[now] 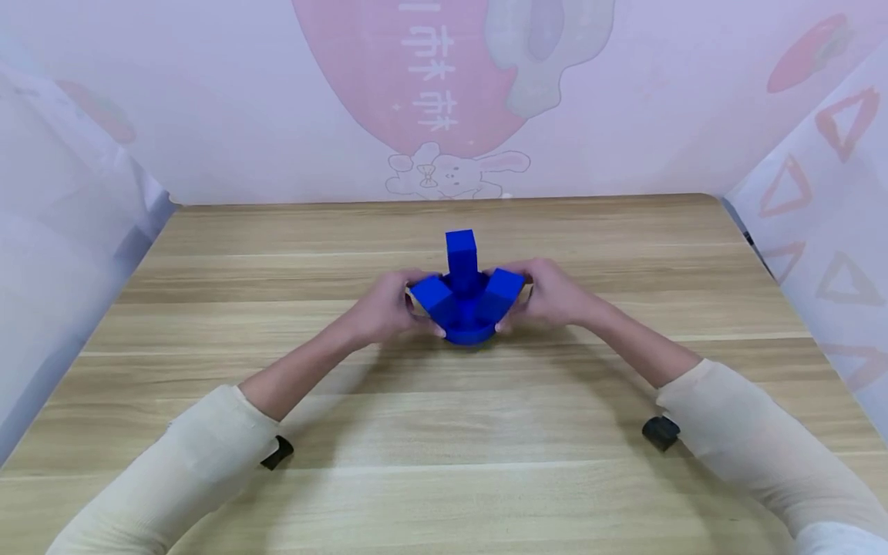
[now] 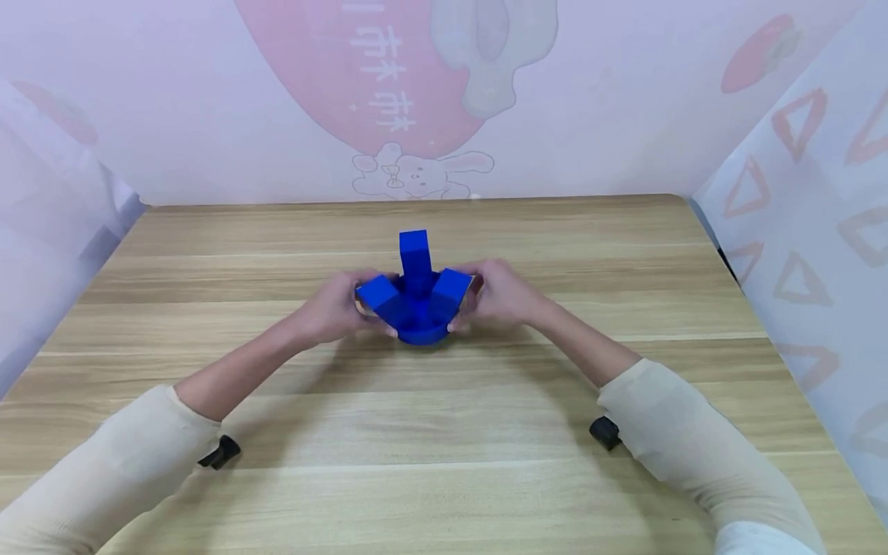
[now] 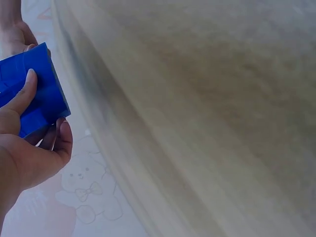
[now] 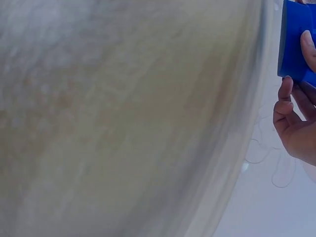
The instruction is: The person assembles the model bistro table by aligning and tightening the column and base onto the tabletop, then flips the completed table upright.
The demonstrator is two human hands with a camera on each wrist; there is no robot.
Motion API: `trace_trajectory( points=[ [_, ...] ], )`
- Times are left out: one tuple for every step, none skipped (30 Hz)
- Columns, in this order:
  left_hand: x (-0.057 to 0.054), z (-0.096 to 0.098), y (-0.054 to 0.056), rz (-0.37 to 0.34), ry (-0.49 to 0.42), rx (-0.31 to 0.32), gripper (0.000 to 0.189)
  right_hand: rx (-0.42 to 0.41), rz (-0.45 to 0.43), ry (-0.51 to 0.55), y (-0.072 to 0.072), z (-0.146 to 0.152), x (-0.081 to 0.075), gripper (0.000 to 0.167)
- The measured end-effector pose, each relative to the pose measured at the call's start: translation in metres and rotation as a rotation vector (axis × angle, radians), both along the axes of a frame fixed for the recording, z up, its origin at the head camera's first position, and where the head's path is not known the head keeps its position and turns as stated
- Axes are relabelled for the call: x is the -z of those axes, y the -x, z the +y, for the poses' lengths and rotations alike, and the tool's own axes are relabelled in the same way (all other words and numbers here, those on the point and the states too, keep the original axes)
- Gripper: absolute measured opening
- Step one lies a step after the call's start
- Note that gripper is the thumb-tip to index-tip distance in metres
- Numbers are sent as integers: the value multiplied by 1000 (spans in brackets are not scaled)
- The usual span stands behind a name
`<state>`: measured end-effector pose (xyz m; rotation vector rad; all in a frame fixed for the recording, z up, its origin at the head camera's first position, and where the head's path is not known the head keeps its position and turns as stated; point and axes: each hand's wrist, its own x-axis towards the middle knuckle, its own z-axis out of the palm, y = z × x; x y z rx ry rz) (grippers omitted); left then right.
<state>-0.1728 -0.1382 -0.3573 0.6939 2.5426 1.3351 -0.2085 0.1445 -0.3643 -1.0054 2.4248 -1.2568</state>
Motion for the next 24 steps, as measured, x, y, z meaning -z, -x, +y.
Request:
trace_trajectory(
  points=[
    [-2, 0, 0, -10, -11, -15, 62, 10, -8, 13, -1, 0, -2, 66],
    [-5, -1, -1, -13, -19, -29, 61, 19, -13, 23, -1, 1, -4, 67],
    [-7, -1, -1, -20, -26, -48, 59, 30, -21, 32, -2, 1, -6, 66],
    [-9, -2, -1, -22, -33, -66, 57, 40, -33, 42, -2, 1, -8, 65],
    [-11, -2, -2, -23, -39, -81, 57, 53, -45, 51, -3, 1, -9, 65],
    [-12, -3, -2, -26, -48, -97, 55, 64, -62, 64, -3, 2, -11, 66],
    [-14, -3, -2, -25, -59, -111, 54, 74, -77, 76, -4, 2, -13, 66],
    [-16, -3, -2, -22, -71, -122, 54, 88, -88, 85, -4, 2, -14, 67],
    [-17, -3, -2, -15, -82, -134, 52, 103, -103, 100, -5, 2, -15, 67],
    [-18, -3, -1, -5, -91, -142, 48, 116, -111, 114, -6, 2, -16, 67],
    [-20, -4, -1, 9, -99, -148, 45, 132, -122, 134, -6, 2, -17, 66],
    [-21, -4, -1, 22, -106, -153, 43, 147, -132, 158, -7, 1, -18, 64],
    [-22, -4, -1, 36, -116, -154, 41, 172, -136, 177, -8, 1, -20, 58],
    [-23, -5, -1, 44, -128, -157, 38, 197, -142, 198, -9, 1, -20, 52],
    [-24, -5, -1, 49, -142, -158, 37, 216, -146, 224, -9, 0, -21, 46],
    [-24, -5, -1, 51, -153, -159, 37, 232, -148, 247, -10, 0, -22, 40],
    [-24, -5, -2, 49, -169, -158, 38, 248, -151, 271, -11, 0, -23, 36],
    [-24, -5, -2, 47, -189, -156, 39, 260, -148, 286, -11, 0, -24, 33],
    [-24, -5, -3, 45, -208, -156, 41, 271, -143, 293, -12, 0, -26, 32],
    [-24, -5, -3, 44, -225, -156, 42, 272, -140, 302, -13, 0, -27, 35],
    [-24, -4, -4, 44, -242, -156, 43, 269, -145, 317, -14, -1, -28, 38],
    [-24, -4, -5, 42, -261, -160, 44, 265, -150, 339, -15, -1, -29, 42],
    [-24, -4, -5, 39, -281, -164, 45, 257, -158, 367, -16, -2, -30, 46],
    [-24, -3, -6, 35, -299, -169, 46, 250, -170, 395, -17, -3, -31, 49]
  ],
)
